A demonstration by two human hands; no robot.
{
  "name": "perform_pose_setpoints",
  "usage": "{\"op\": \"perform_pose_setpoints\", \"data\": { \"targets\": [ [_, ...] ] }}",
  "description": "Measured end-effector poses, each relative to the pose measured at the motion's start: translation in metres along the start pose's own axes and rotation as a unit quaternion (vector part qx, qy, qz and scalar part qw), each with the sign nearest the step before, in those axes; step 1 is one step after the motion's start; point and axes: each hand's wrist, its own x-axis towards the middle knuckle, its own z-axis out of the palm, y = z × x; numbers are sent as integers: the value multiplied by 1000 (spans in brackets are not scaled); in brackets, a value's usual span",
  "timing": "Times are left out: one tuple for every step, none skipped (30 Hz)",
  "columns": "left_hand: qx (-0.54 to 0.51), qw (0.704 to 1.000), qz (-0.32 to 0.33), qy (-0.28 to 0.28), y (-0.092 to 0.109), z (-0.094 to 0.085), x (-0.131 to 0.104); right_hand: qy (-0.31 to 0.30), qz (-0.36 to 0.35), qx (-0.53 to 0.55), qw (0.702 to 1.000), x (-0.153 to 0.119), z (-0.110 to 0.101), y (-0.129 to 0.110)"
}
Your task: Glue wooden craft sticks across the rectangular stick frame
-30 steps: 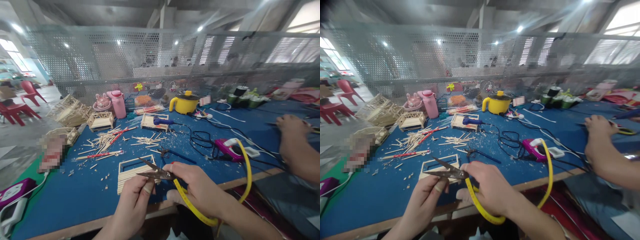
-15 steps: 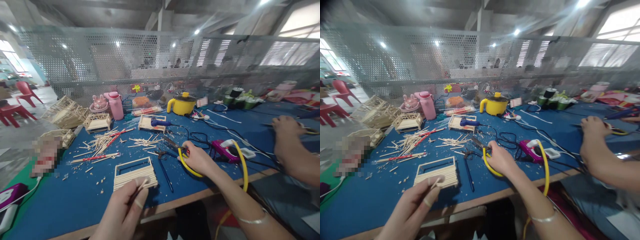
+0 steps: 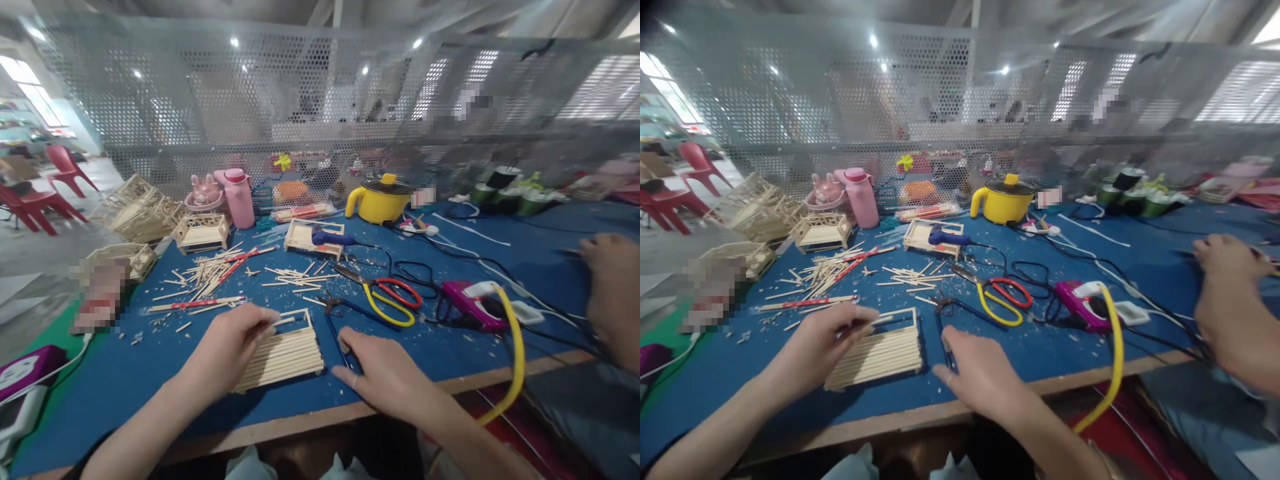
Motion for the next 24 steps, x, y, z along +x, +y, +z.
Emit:
{"op": "perform_pose_setpoints", "data": {
  "targets": [
    [-4, 1000, 3, -25, 1, 2, 11, 4, 5, 5, 1000, -3, 6, -1],
    [-6, 999, 8, -36, 2, 4, 20, 13, 16, 2, 1000, -4, 10, 0],
    [-7, 999, 12, -43, 2, 6, 27, 21, 27, -3, 999, -3, 12, 3],
    [-7, 999, 18, -50, 3, 9, 33, 25, 34, -6, 999, -2, 11, 7],
    [-7, 998, 23, -53, 3, 11, 36, 30, 36, -3, 999, -1, 9, 10],
    [-6, 998, 28, -55, 3, 13, 37, 39, 32, 9, 999, 2, 7, 12],
    [-5, 998, 33, -55, 3, 15, 38, 53, 22, 32, 998, 4, 4, 12],
    [-5, 998, 37, -54, 4, 16, 37, 73, 5, 62, 995, 8, 1, 11],
    [-4, 998, 40, -51, 4, 17, 36, 97, -14, 97, 991, 12, -1, 7],
    [-5, 998, 42, -47, 4, 18, 35, 120, -34, 129, 984, 16, -2, 3],
    [-7, 998, 42, -43, 4, 19, 34, 137, -52, 156, 977, 21, -3, -2],
    [-11, 998, 41, -41, 4, 21, 32, 146, -69, 176, 971, 26, -2, -7],
    [-18, 998, 39, -41, 4, 22, 31, 147, -85, 190, 967, 31, -2, -11],
    [-27, 998, 38, -43, 3, 23, 30, 142, -99, 199, 965, 36, -1, -14],
    [-36, 998, 39, -46, 3, 24, 28, 135, -111, 205, 963, 39, 0, -16],
    [-43, 997, 40, -48, 2, 25, 27, 127, -120, 209, 962, 42, 0, -18],
    [-46, 997, 41, -49, 2, 25, 26, 120, -128, 213, 961, 44, 0, -18],
    [-44, 997, 43, -48, 2, 24, 25, 115, -134, 219, 960, 45, 0, -18],
    [-42, 997, 45, -44, 2, 23, 24, 112, -138, 224, 958, 45, 0, -18],
    [-39, 997, 48, -42, 2, 23, 23, 109, -138, 230, 957, 45, -1, -18],
    [-38, 997, 52, -41, 2, 22, 23, 108, -135, 235, 956, 45, -2, -18],
    [-38, 997, 59, -42, 3, 21, 23, 108, -131, 238, 956, 45, -3, -19],
    [-39, 996, 67, -45, 4, 19, 24, 107, -130, 237, 957, 45, -3, -19],
    [-39, 996, 72, -48, 6, 18, 24, 107, -136, 233, 957, 46, -4, -20]
  ]
}}
